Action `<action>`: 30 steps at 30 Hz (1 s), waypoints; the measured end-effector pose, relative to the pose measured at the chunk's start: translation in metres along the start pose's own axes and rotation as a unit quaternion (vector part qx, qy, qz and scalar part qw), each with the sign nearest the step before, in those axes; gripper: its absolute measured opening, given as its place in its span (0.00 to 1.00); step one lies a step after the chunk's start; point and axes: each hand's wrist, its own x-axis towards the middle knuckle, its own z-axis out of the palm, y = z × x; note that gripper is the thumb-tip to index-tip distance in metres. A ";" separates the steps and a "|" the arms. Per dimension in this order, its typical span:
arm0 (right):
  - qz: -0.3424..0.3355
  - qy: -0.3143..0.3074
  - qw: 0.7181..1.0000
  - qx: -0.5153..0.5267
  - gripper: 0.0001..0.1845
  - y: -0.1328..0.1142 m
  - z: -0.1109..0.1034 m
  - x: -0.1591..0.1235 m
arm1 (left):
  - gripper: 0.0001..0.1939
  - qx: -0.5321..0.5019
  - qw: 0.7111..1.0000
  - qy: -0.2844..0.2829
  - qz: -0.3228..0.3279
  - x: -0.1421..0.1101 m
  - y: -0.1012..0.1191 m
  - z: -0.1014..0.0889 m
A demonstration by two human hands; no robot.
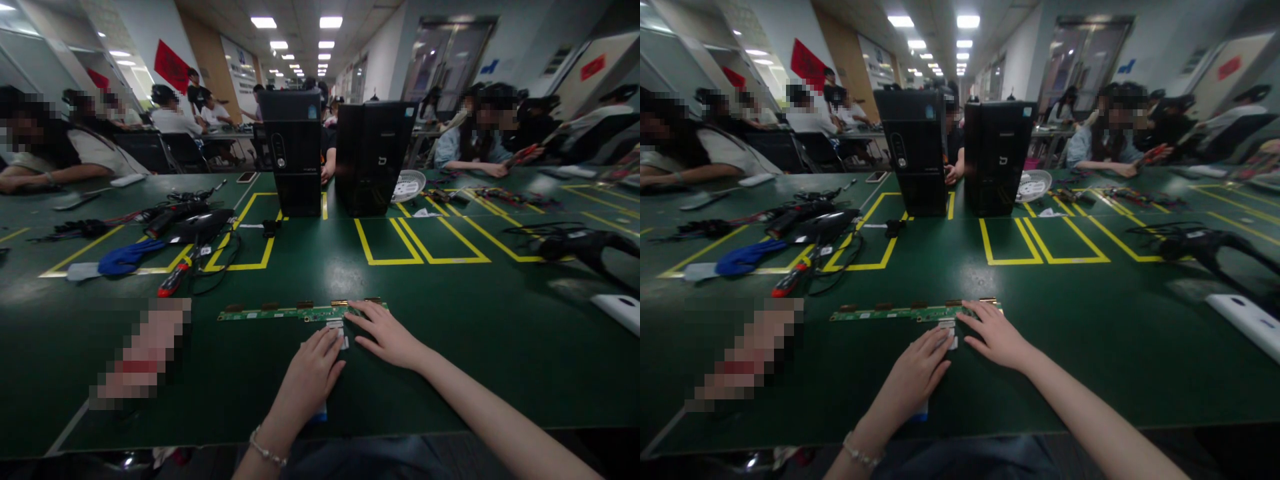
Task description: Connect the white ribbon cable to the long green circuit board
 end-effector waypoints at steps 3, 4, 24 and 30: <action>0.000 -0.005 1.000 0.005 0.27 0.001 0.001 0.001 | 0.20 0.008 1.000 0.003 -0.003 0.001 0.000 0.000; 0.002 -0.007 1.000 0.006 0.27 0.001 0.001 0.001 | 0.20 0.010 1.000 0.004 -0.003 0.001 0.000 0.000; 0.002 -0.011 1.000 0.006 0.26 0.002 0.002 0.001 | 0.20 0.001 0.999 -0.016 -0.032 0.005 0.002 -0.006; -0.005 -0.011 1.000 0.014 0.26 0.004 0.001 0.001 | 0.20 -0.004 0.999 -0.009 -0.030 0.005 0.001 -0.006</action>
